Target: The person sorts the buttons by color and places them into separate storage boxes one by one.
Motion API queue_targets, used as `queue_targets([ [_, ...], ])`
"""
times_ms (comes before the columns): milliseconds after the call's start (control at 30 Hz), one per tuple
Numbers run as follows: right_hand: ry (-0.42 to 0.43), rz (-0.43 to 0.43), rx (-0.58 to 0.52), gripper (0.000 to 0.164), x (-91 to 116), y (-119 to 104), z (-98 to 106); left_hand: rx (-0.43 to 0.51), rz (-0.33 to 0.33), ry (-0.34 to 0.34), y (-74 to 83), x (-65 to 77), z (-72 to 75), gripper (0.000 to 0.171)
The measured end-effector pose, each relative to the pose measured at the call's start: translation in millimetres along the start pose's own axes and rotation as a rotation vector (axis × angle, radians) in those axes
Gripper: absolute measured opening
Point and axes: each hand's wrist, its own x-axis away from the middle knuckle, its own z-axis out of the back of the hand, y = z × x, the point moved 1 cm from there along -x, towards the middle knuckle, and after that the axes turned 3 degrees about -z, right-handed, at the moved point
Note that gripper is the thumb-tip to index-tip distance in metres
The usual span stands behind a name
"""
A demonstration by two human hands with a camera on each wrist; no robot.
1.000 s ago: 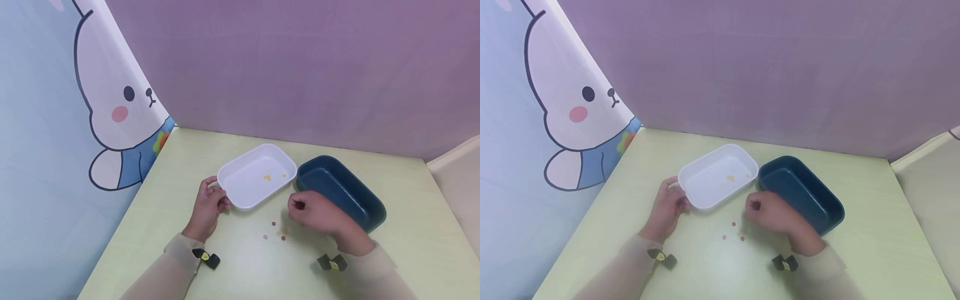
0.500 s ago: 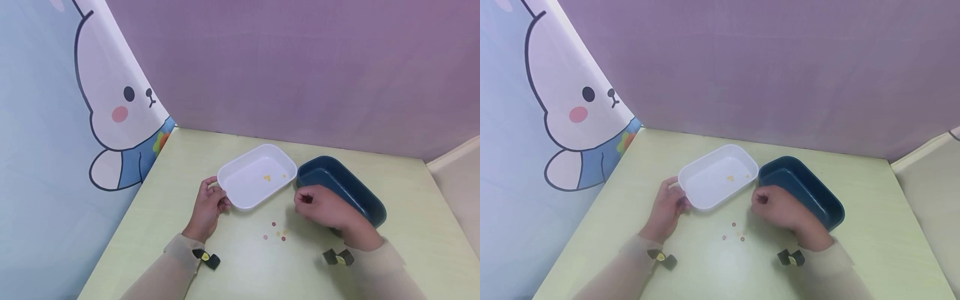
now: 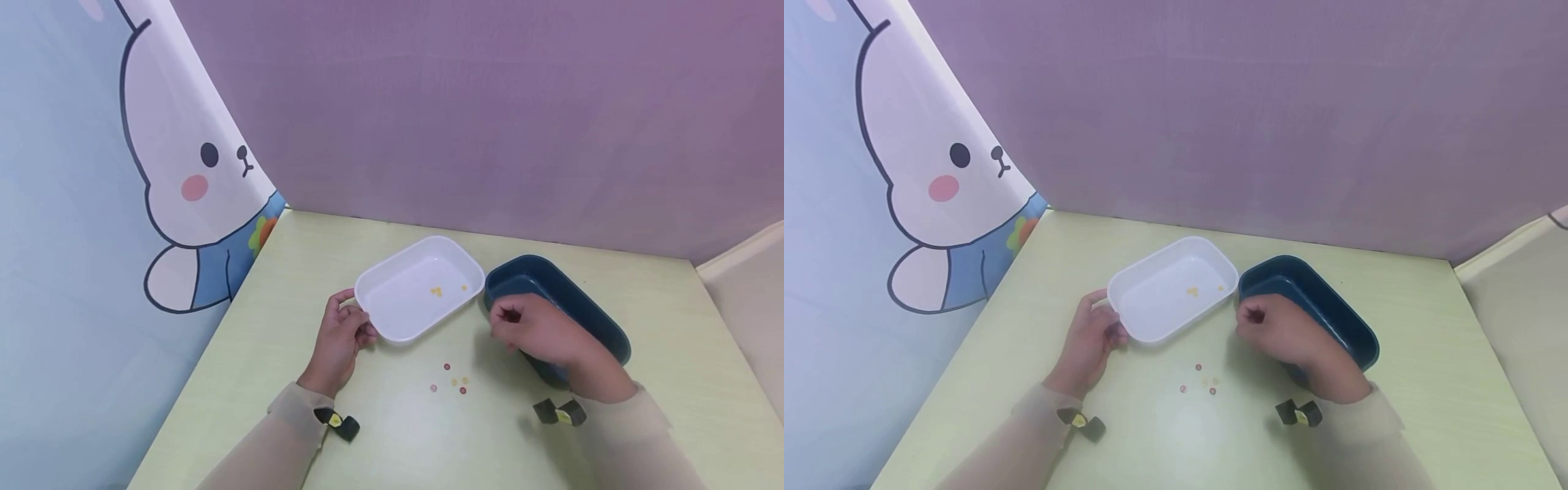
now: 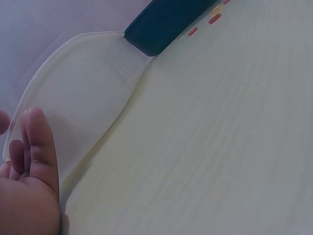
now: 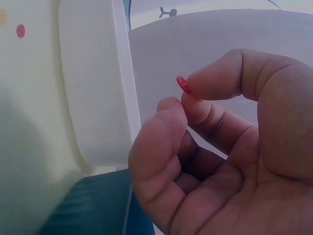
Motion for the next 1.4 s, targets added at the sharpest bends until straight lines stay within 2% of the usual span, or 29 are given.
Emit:
queue_targets([
  [433, 0.012, -0.034, -0.037, 0.019, 1, -5, 14, 0.0, 0.002, -0.004, -1.5, -2.2, 0.6, 0.055],
  [1000, 0.063, -0.07, -0.086, 0.014, -10, 11, 35, -0.008, 0.008, -0.002, -0.1, -1.3, 2.1, 0.057],
  [1400, 0.017, -0.112, -0.086, 0.006, -18, 19, 48, -0.004, 0.006, 0.0, 2.0, -0.4, 1.2, 0.055],
])
